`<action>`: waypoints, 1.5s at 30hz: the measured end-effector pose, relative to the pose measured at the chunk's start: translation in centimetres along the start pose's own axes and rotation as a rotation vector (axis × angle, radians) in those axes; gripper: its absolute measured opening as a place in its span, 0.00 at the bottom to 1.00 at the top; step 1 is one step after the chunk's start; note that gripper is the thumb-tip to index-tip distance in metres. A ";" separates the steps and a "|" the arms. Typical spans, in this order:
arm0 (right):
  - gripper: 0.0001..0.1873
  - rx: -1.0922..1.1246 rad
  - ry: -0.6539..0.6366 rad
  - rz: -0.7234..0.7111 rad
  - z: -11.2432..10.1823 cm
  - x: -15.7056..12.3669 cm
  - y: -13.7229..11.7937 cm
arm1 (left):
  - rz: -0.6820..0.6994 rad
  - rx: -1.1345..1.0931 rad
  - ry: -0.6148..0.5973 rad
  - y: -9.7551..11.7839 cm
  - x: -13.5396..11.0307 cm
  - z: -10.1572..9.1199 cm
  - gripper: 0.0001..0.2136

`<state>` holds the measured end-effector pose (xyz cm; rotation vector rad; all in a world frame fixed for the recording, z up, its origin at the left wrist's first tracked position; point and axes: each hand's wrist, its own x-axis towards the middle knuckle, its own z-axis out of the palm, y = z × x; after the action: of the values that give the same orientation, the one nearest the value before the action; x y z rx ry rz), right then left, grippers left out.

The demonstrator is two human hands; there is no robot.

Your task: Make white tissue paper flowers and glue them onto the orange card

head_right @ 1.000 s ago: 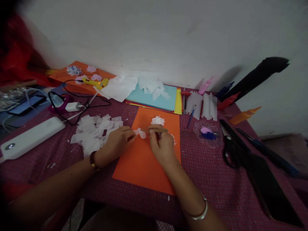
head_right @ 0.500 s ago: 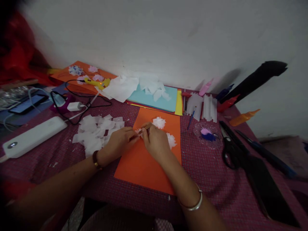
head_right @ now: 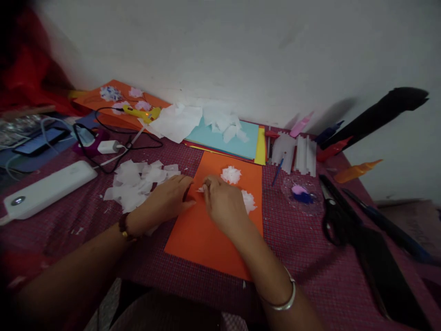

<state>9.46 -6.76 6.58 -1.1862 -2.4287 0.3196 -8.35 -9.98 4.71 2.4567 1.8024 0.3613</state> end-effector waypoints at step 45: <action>0.13 0.696 0.268 0.249 2.2 -0.9 3.6 | -0.345 0.085 -0.093 -8.7 -0.3 -4.4 0.10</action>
<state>11.49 -5.31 3.02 -1.1048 -1.7119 0.9246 -17.54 -7.91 7.17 2.1114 2.1856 0.1448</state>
